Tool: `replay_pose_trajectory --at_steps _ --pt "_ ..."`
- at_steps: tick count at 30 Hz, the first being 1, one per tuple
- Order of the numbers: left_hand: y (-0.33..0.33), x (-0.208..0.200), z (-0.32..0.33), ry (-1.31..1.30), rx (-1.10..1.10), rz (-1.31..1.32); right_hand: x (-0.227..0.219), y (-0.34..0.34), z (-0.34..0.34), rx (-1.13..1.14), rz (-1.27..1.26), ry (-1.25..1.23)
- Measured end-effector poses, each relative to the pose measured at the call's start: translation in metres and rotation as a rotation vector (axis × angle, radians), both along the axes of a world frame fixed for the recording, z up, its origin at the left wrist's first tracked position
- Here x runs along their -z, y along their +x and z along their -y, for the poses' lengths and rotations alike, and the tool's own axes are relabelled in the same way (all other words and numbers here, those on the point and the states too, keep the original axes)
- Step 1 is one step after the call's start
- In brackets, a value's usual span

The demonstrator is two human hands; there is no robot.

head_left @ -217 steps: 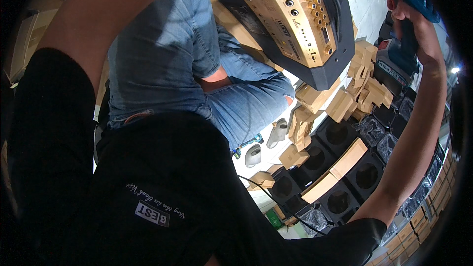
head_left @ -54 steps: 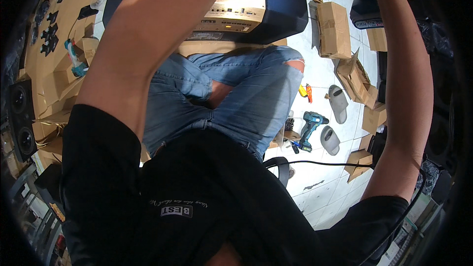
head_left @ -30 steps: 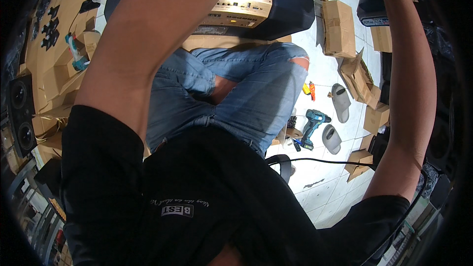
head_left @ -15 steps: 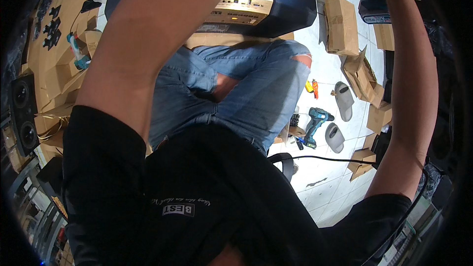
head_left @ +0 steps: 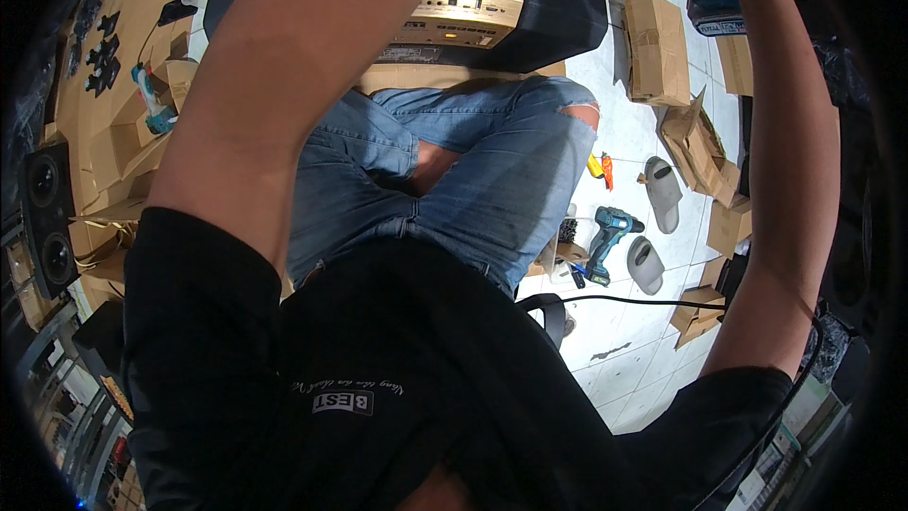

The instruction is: The person uses a corded drill to drive screws into the back panel of a large black speaker. They repeatedly pick up screws, position them, and fasten them while sitting on the floor. The person also briefly flips the speaker to access the interior wiring.

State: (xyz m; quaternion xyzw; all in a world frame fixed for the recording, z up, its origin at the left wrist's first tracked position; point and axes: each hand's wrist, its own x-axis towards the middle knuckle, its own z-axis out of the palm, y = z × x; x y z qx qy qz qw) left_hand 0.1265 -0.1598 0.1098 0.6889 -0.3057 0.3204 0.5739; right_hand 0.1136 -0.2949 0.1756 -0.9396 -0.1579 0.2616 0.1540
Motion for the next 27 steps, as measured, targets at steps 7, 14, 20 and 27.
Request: replay_pose_trajectory --at_steps 7,14,20,27 --pt "-0.006 -0.001 -0.026 -0.421 0.322 -0.396 -0.024 -0.02 0.025 -0.081 0.171 0.099" --pt "-0.059 0.074 -0.037 0.36 -0.073 -0.664 0.007 -0.091 0.132 0.368 0.508 0.479" --pt "-0.042 0.132 -0.005 0.713 -0.077 -0.531 0.099 -0.183 0.16 0.776 0.416 0.977" --pt "-0.044 0.128 0.02 0.85 -0.153 -0.518 0.165 -0.26 0.171 0.968 0.264 1.013"
